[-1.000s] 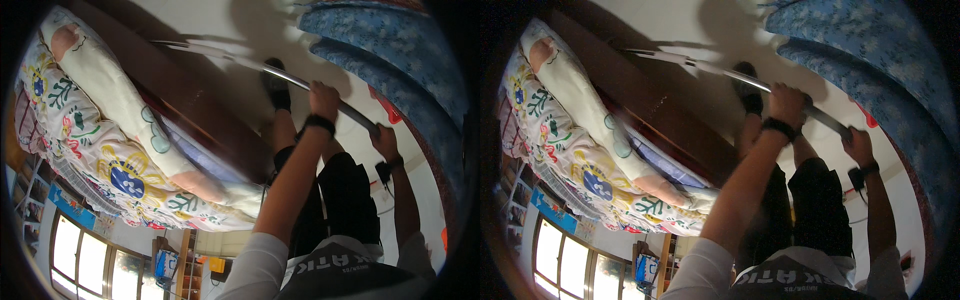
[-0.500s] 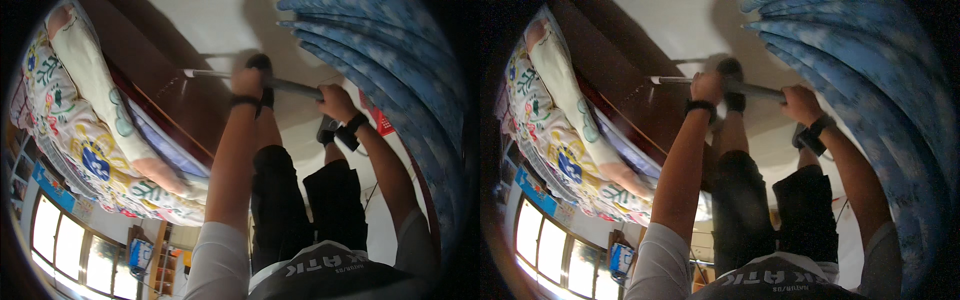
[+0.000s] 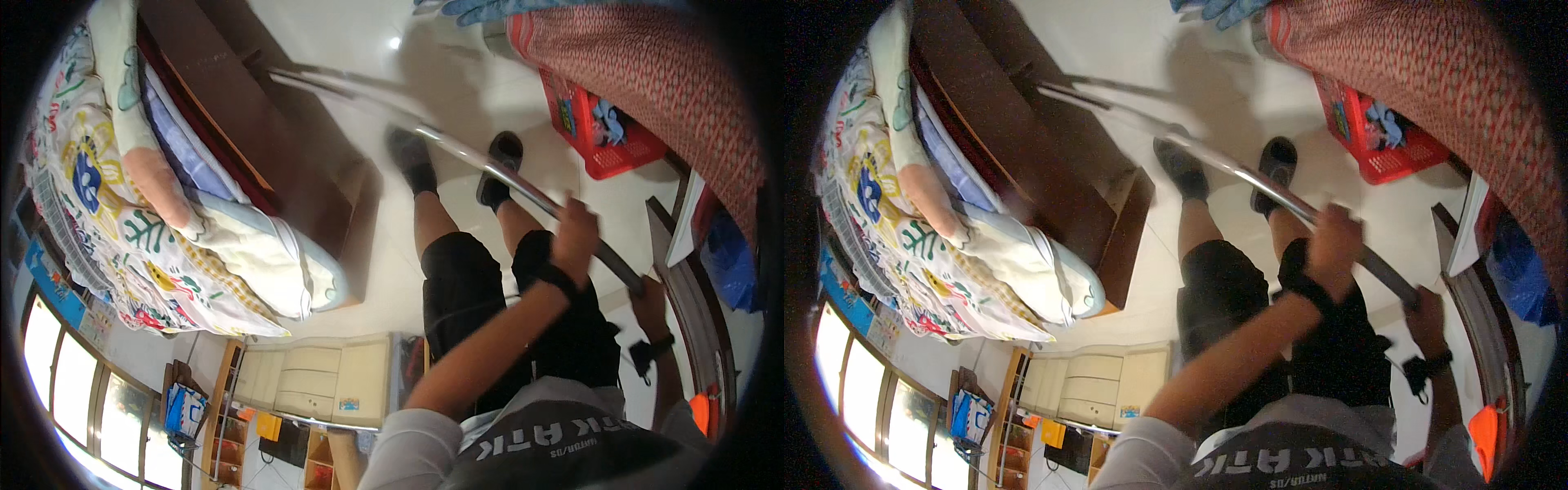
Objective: The person cleans the floor of a bedroom using a flat mop, moving a chair aside and reaching under a bed and into a narrow gap between a bunk bed and a wardrobe.
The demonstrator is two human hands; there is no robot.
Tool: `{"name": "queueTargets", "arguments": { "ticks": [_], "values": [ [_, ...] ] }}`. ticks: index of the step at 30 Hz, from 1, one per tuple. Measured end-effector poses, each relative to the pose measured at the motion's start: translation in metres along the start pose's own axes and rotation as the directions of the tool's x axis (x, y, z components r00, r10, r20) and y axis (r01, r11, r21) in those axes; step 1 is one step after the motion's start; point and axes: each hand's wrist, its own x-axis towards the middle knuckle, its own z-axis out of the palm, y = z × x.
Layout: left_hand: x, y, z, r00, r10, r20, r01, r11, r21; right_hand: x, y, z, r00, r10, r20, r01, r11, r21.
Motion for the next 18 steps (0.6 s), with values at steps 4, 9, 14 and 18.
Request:
{"name": "queueTargets", "arguments": {
  "ticks": [4, 9, 14, 18],
  "values": [
    [-0.011, 0.108, 0.0, 0.993, 0.111, -0.037, -0.117, 0.914, -0.388, -0.079, 0.087, -0.045, 0.993, 0.077, -0.092, -0.086, 0.992, -0.093],
    [-0.017, 0.08, -0.025, 0.98, 0.122, 0.154, -0.1, 0.984, -0.145, -0.07, 0.079, -0.028, 0.975, -0.196, -0.1, 0.17, 0.959, -0.226],
    [-0.024, -0.034, -0.006, 0.989, -0.002, 0.149, 0.0, 1.0, 0.011, -0.002, -0.019, 0.029, 0.98, -0.195, -0.03, 0.189, 0.973, -0.135],
    [-0.026, -0.155, -0.007, 0.983, -0.132, 0.127, 0.134, 0.991, -0.009, 0.082, -0.108, 0.075, 0.97, -0.238, 0.046, 0.237, 0.971, 0.015]
  ]
}}
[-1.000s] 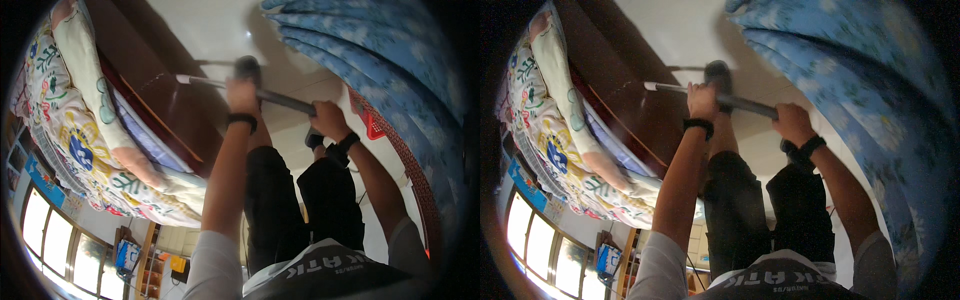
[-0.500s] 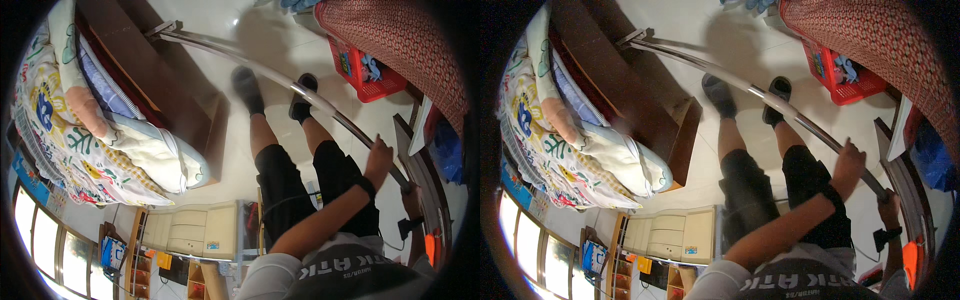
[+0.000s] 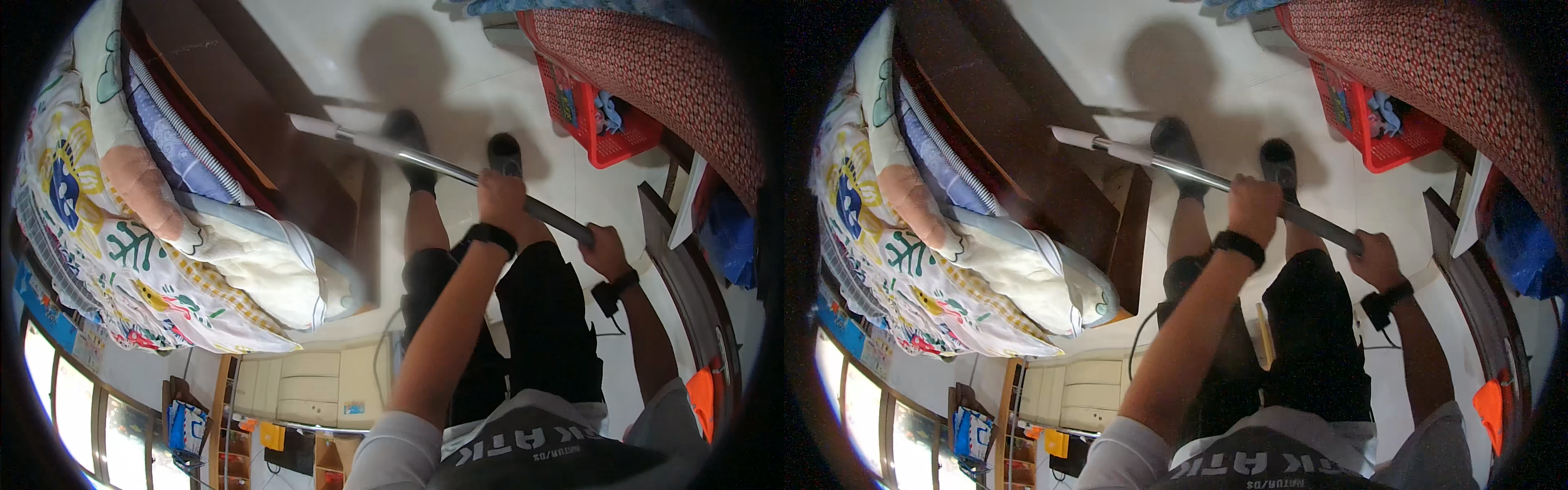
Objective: The person cleans the floor of a bedroom using a flat mop, moving a chair aside and reaching under a bed and into a narrow gap between a bunk bed and a wardrobe.
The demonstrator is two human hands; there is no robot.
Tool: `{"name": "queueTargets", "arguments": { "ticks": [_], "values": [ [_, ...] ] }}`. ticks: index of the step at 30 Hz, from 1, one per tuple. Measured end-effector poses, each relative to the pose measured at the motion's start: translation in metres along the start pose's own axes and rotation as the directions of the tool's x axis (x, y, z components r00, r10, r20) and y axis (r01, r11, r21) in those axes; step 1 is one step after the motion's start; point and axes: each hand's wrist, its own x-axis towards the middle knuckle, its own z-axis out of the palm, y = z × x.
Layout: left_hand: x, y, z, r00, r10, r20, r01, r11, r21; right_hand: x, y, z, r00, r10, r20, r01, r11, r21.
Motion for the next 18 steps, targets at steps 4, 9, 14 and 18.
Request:
{"name": "queueTargets", "arguments": {
  "ticks": [4, 9, 14, 18],
  "values": [
    [0.003, -0.03, 0.005, 0.998, -0.014, 0.053, 0.011, 0.998, 0.063, 0.032, -0.015, 0.019, 0.994, 0.003, 0.112, -0.015, 0.994, 0.106],
    [-0.005, -0.007, 0.021, 1.0, -0.01, 0.012, 0.01, 0.999, 0.048, 0.012, -0.003, 0.012, 0.977, 0.066, 0.202, -0.101, 0.981, 0.166],
    [-0.016, 0.069, 0.035, 0.972, 0.235, -0.009, -0.234, 0.967, -0.1, -0.07, 0.065, -0.013, 0.974, 0.12, 0.19, -0.156, 0.97, 0.188],
    [-0.036, 0.185, 0.082, 0.847, 0.531, 0.034, -0.511, 0.83, -0.225, -0.196, 0.152, -0.024, 0.953, 0.259, 0.158, -0.26, 0.965, -0.009]
  ]
}}
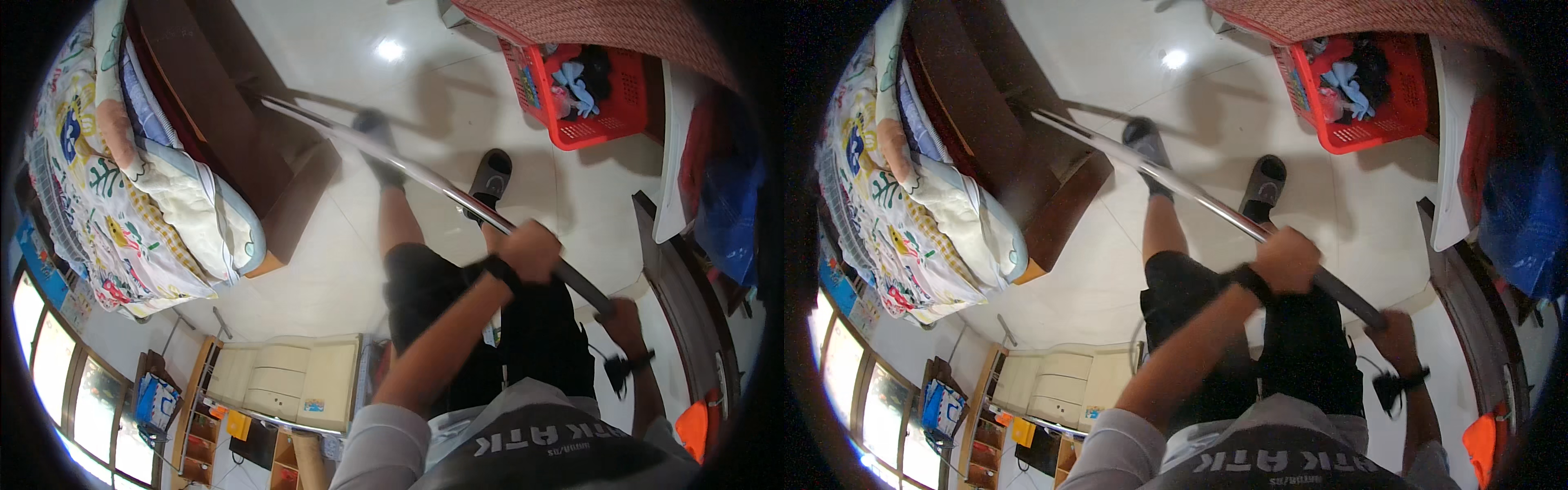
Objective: The person cleans the floor of a bedroom using a flat mop, moving a chair aside and reaching under a bed and into a narrow gap between a bunk bed and a wardrobe.
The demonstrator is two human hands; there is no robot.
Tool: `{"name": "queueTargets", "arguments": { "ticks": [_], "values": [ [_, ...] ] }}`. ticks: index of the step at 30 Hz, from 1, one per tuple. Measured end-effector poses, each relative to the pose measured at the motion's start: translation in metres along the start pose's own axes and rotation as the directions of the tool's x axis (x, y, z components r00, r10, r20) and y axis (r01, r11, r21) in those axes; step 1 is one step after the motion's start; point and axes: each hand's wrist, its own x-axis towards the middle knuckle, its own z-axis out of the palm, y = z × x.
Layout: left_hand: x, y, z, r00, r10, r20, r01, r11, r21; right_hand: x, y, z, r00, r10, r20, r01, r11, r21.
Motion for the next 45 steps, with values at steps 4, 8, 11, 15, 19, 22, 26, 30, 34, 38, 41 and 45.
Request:
{"name": "queueTargets", "arguments": {
  "ticks": [4, 8, 11, 15, 19, 22, 26, 30, 34, 38, 41, 45],
  "values": [
    [0.043, 0.129, 0.056, 0.965, 0.261, 0.003, -0.259, 0.962, -0.088, -0.124, 0.091, -0.012, 0.962, 0.264, -0.073, -0.264, 0.964, 0.001],
    [0.076, 0.215, 0.075, 0.949, 0.298, -0.1, -0.301, 0.953, -0.02, -0.196, 0.167, -0.028, 0.911, 0.326, -0.251, -0.334, 0.942, 0.009],
    [0.087, 0.224, 0.077, 0.984, 0.147, -0.105, -0.151, 0.988, -0.036, -0.187, 0.192, -0.03, 0.948, 0.128, -0.29, -0.158, 0.984, -0.082],
    [0.079, 0.183, 0.061, 0.997, 0.075, 0.004, -0.075, 0.997, -0.008, -0.142, 0.164, -0.018, 0.943, 0.021, -0.332, -0.047, 0.996, -0.072],
    [0.05, 0.1, 0.042, 0.991, -0.127, 0.037, 0.128, 0.991, -0.027, -0.054, 0.115, -0.003, 0.966, -0.079, -0.245, 0.043, 0.988, -0.149],
    [0.013, 0.027, 0.032, 0.958, -0.217, -0.186, 0.237, 0.967, 0.092, 0.024, 0.047, -0.001, 0.971, -0.172, -0.165, 0.164, 0.985, -0.063],
    [-0.029, -0.083, 0.026, 0.87, -0.367, -0.33, 0.434, 0.887, 0.159, 0.129, -0.038, 0.029, 0.917, -0.387, -0.1, 0.373, 0.918, -0.135],
    [-0.048, -0.139, 0.013, 0.802, -0.473, -0.365, 0.553, 0.819, 0.153, 0.181, -0.095, 0.04, 0.86, -0.483, -0.165, 0.472, 0.876, -0.102],
    [-0.096, -0.147, -0.015, 0.651, -0.518, -0.554, 0.675, 0.73, 0.11, 0.155, -0.123, 0.032, 0.923, -0.349, -0.165, 0.336, 0.936, -0.1],
    [-0.146, -0.176, -0.029, 0.645, -0.501, -0.577, 0.722, 0.647, 0.245, 0.11, -0.087, 0.036, 0.948, -0.228, -0.22, 0.204, 0.971, -0.127],
    [-0.14, -0.168, -0.021, 0.723, -0.412, -0.555, 0.624, 0.733, 0.27, 0.067, -0.061, 0.02, 0.989, -0.091, -0.12, 0.083, 0.994, -0.069],
    [-0.094, -0.106, 0.019, 0.763, -0.407, -0.503, 0.523, 0.846, 0.109, -0.008, 0.019, 0.013, 0.973, -0.083, -0.216, 0.053, 0.989, -0.141]
  ]
}}
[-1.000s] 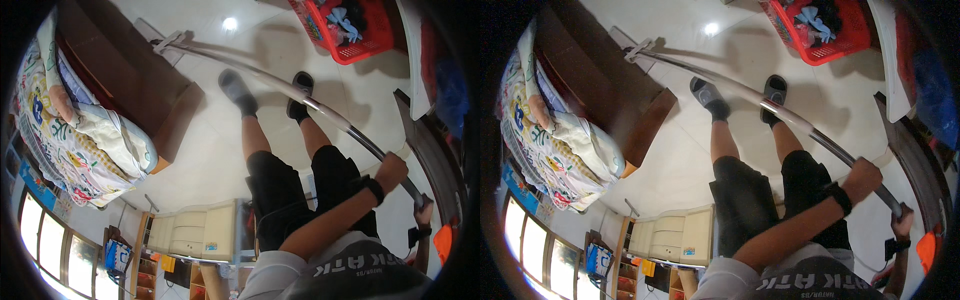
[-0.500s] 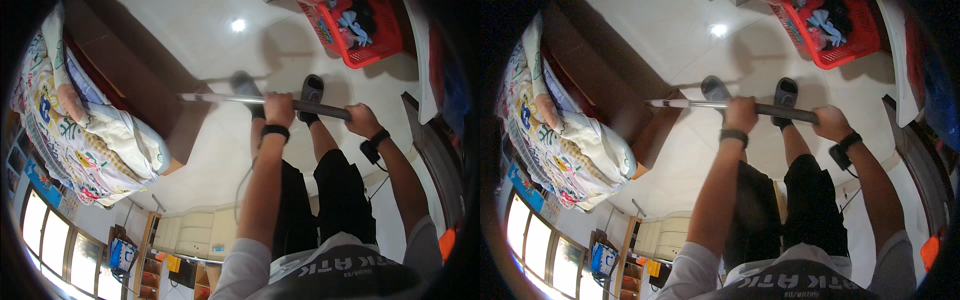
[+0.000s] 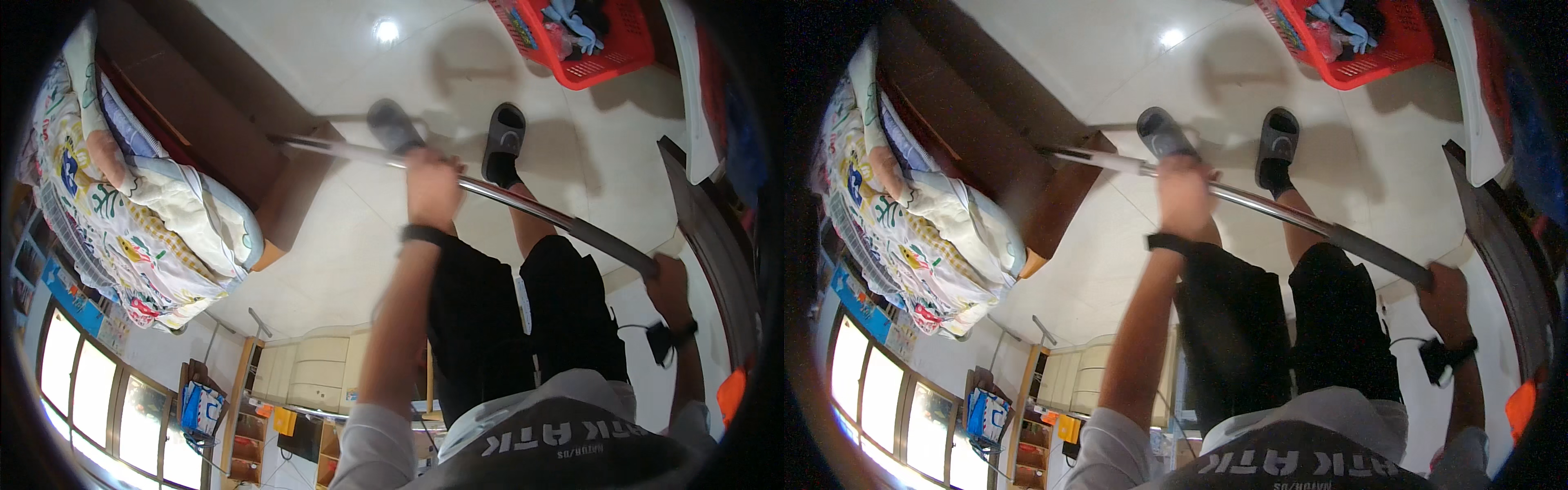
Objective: The person cleans the floor of a bedroom using a flat mop, moving a chair aside and reaching under a bed and into a narrow gap between a bunk bed and a wardrobe.
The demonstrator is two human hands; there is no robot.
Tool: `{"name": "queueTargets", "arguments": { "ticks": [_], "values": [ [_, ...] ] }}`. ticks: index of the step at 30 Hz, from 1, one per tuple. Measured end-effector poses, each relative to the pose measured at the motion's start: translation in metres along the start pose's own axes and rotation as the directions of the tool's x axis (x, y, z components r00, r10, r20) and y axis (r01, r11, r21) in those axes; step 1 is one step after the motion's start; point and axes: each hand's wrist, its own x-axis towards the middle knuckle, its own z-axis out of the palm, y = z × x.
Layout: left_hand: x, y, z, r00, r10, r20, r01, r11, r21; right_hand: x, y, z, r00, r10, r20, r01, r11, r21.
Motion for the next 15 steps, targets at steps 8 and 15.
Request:
{"name": "queueTargets", "arguments": {
  "ticks": [8, 15],
  "values": [
    [-0.007, 0.206, -0.009, 0.98, 0.189, -0.054, -0.197, 0.934, -0.299, -0.238, 0.256, -0.087, 0.966, 0.254, -0.038, -0.257, 0.959, -0.121],
    [0.016, 0.157, -0.01, 0.973, 0.15, -0.178, -0.176, 0.974, -0.144, -0.162, 0.211, -0.074, 0.952, 0.214, -0.221, -0.211, 0.977, 0.035]
  ]
}}
